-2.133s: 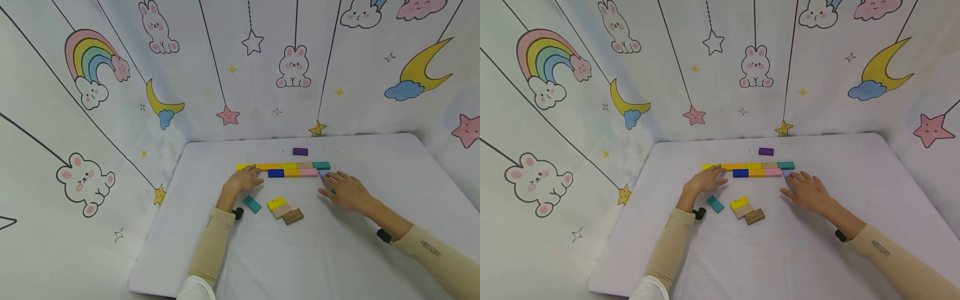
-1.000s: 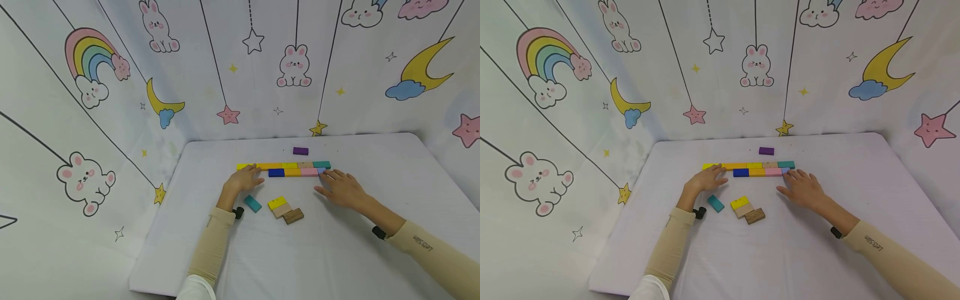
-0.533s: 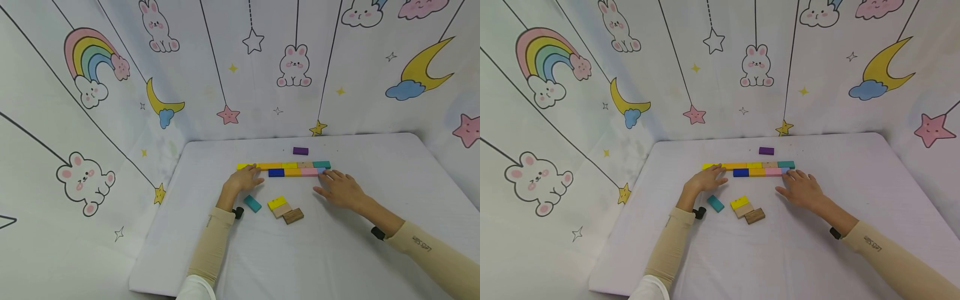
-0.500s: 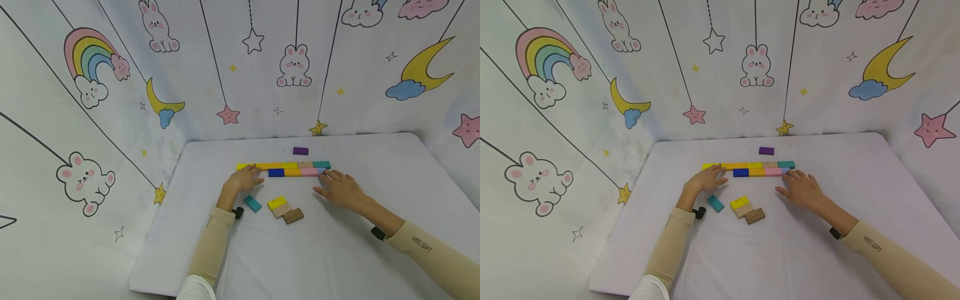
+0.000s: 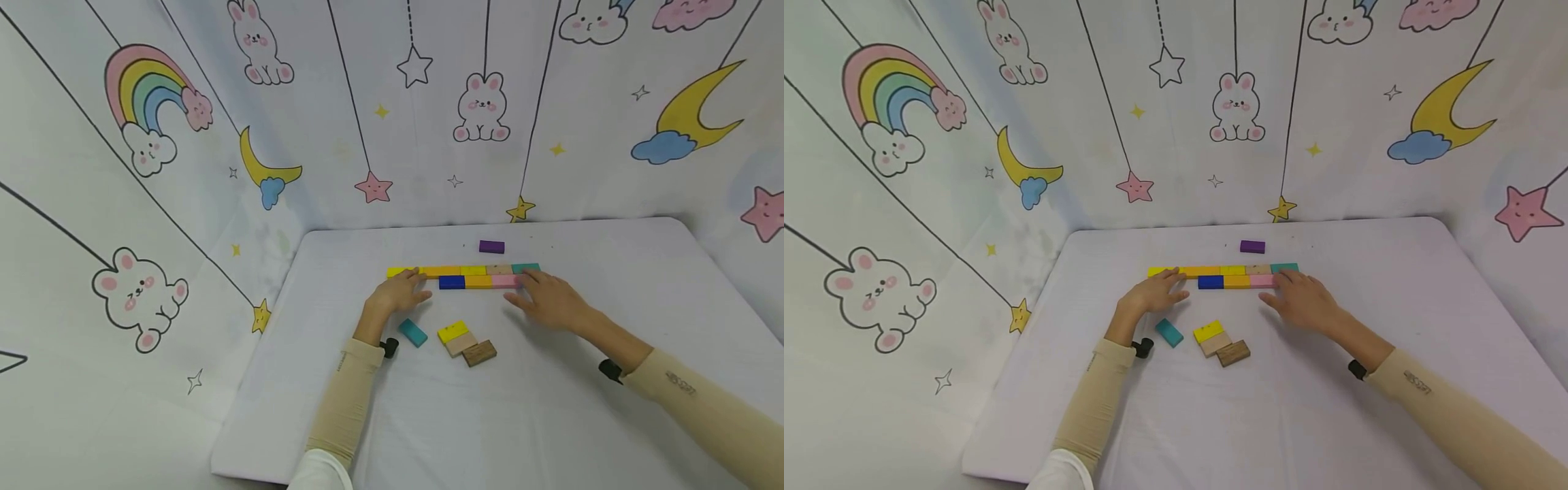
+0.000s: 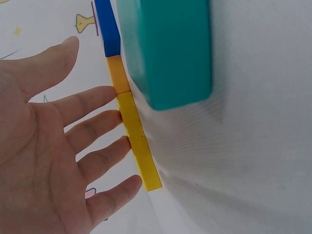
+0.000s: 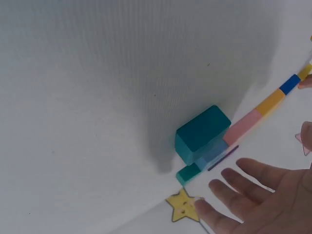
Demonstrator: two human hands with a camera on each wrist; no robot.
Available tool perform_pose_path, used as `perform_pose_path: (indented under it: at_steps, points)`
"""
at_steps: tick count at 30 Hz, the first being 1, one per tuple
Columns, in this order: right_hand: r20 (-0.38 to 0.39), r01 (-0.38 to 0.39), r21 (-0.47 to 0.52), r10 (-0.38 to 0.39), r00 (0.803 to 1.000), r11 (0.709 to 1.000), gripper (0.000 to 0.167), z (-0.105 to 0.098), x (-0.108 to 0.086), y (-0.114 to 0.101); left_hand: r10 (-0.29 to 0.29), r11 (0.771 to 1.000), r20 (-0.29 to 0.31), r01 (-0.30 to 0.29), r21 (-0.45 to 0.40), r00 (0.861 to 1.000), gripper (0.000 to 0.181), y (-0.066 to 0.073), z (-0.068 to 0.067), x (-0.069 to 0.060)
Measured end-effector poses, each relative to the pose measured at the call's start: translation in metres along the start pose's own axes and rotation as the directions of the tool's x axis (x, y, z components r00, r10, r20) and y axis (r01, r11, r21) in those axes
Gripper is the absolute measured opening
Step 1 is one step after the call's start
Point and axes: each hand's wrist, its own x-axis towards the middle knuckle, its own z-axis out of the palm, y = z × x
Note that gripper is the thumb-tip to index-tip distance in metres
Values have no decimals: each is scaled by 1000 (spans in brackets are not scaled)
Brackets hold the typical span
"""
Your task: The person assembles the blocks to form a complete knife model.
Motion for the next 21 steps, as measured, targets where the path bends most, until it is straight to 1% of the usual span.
perform_pose_path:
  at_steps: [3, 7, 11, 16, 19, 21]
  points:
    - [22, -1, -3, 1, 1000, 1000, 70, 0, 10, 4, 0, 1000, -1, 0, 2, 1000, 64, 0, 0, 1]
    - [21, 9, -30, -8, 1000, 1000, 68, -1, 23, 9, 9, 1000, -5, -9, 7, 1000, 64, 0, 0, 2]
    - [35, -8, -45, 9, 999, 999, 67, -4, 35, 11, 9, 1000, -2, -9, 8, 1000, 64, 0, 0, 3]
    - [99, -53, -16, 54, 994, 998, 69, -7, 49, 17, 4, 1000, 2, -4, 7, 1000, 64, 0, 1, 3]
    - [126, -59, 4, 58, 990, 998, 69, -9, 57, 20, -1, 1000, 3, 1, 9, 1000, 64, 0, 0, 2]
    - [131, -57, 10, 55, 990, 998, 71, -9, 63, 23, -4, 1000, 1, 4, 9, 1000, 64, 0, 1, 2]
